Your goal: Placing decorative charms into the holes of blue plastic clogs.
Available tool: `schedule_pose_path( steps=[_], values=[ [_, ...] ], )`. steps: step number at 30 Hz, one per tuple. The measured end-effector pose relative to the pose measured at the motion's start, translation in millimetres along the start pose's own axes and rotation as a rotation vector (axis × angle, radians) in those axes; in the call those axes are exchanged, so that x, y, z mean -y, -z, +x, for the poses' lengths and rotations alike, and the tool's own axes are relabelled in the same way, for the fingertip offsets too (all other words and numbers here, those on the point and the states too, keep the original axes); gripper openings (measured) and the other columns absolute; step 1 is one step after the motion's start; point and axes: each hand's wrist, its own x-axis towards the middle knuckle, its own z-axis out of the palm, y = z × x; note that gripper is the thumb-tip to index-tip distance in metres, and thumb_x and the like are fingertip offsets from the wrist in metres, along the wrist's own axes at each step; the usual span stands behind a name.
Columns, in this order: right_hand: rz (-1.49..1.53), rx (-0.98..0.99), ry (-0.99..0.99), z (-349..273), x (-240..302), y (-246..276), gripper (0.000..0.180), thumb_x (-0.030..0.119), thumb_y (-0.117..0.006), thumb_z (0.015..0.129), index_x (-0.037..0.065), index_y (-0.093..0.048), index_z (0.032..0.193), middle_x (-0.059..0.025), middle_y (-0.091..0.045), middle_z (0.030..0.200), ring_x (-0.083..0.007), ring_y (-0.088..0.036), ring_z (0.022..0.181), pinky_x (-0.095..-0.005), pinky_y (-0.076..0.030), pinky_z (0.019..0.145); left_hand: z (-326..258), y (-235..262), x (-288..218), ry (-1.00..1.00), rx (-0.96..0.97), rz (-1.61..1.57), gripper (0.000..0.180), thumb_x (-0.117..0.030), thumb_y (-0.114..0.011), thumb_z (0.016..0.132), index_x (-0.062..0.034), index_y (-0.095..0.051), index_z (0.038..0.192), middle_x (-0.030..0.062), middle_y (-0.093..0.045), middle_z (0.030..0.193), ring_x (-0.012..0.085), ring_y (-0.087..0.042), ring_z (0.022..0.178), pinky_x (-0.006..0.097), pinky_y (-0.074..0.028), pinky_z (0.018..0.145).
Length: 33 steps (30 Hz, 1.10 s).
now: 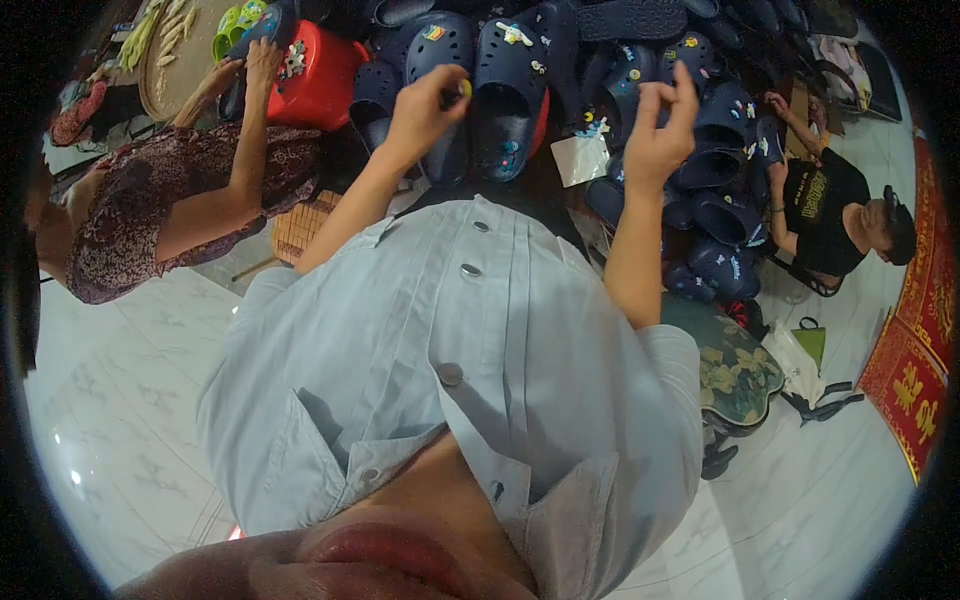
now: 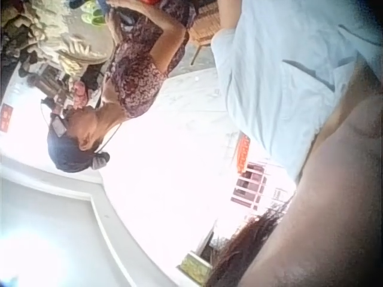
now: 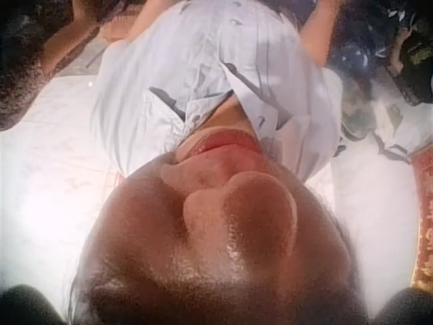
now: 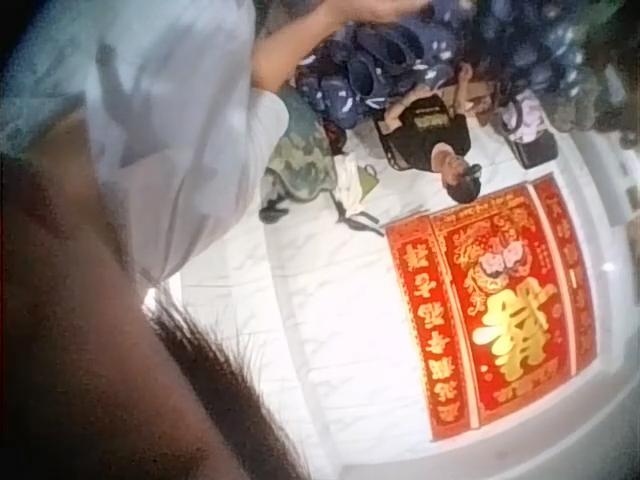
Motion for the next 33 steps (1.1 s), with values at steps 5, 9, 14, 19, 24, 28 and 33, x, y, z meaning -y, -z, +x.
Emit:
schedule_pose_path(
  steps=[5,9,14,19,24,28,33],
  values=[
    [0.004,0.026,0.136,-2.9,12.7,-35.7,0.032,0.005,-0.062,0.089,0.003,-0.060,0.121,-0.0085,-0.065,0.091,-0.0202,-0.062,0.081,-0.0324,-0.050,0.077,26.3,5.9,32.0,0.160,-0.130,-0.112,0.028,-0.005,-0.074,0.078,-0.0027,-0.062,0.103,0.0086,-0.072,0.094,0.0164,-0.071,0.084,0.027,-0.055,0.075],
    [-0.118,0.384,0.380,-49.3,-4.2,-83.0,0.064,0.040,-0.075,0.076,0.012,-0.055,0.130,-0.0085,-0.055,0.119,-0.0297,-0.050,0.113,-0.0443,-0.035,0.097,60.5,-3.0,45.6,0.185,-0.026,-0.180,0.023,-0.009,-0.075,0.080,-0.0010,-0.064,0.099,0.0085,-0.072,0.094,0.0156,-0.070,0.085,0.028,-0.055,0.076],
    [-0.244,0.481,0.281,-95.7,-19.3,-115.4,0.066,0.025,-0.075,0.076,0.019,-0.050,0.136,-0.0113,-0.047,0.131,-0.0320,-0.042,0.122,-0.0476,-0.034,0.099,83.6,-20.9,66.8,0.154,0.165,-0.122,0.026,-0.015,-0.076,0.080,-0.0005,-0.065,0.099,0.0103,-0.071,0.094,0.0177,-0.070,0.088,0.030,-0.054,0.079],
    [-0.304,0.469,0.249,-99.2,-21.5,-121.6,0.067,0.006,-0.068,0.074,0.023,-0.049,0.136,-0.0113,-0.047,0.132,-0.0320,-0.043,0.122,-0.0475,-0.037,0.098,91.8,-31.5,73.7,0.037,0.261,0.039,0.025,-0.013,-0.074,0.080,-0.0016,-0.066,0.101,0.0138,-0.071,0.092,0.0255,-0.070,0.086,0.034,-0.053,0.077],
    [-0.323,0.428,0.286,-101.2,-21.4,-121.7,0.071,0.000,-0.065,0.070,0.023,-0.050,0.135,-0.0102,-0.048,0.132,-0.0316,-0.045,0.120,-0.0466,-0.040,0.097,89.5,-33.0,76.4,-0.041,0.255,0.028,0.019,-0.014,-0.072,0.078,-0.0022,-0.067,0.093,0.0178,-0.068,0.085,0.0344,-0.067,0.082,0.040,-0.051,0.073],
    [-0.306,0.412,0.273,-101.5,-21.8,-122.3,0.071,0.000,-0.065,0.070,0.024,-0.050,0.136,-0.0105,-0.048,0.131,-0.0316,-0.044,0.121,-0.0466,-0.039,0.097,85.5,-32.9,77.2,-0.035,0.260,0.088,0.019,-0.016,-0.071,0.080,-0.0018,-0.070,0.092,0.0175,-0.069,0.086,0.0329,-0.068,0.083,0.039,-0.052,0.074],
    [-0.333,0.442,0.260,-103.2,-24.1,-123.0,0.071,0.001,-0.065,0.071,0.025,-0.049,0.136,-0.0103,-0.048,0.132,-0.0314,-0.044,0.121,-0.0468,-0.038,0.098,81.9,-33.0,70.1,-0.010,0.258,0.119,0.023,-0.018,-0.070,0.082,-0.0003,-0.072,0.096,0.0177,-0.070,0.088,0.0325,-0.068,0.083,0.037,-0.052,0.074]
  ],
)
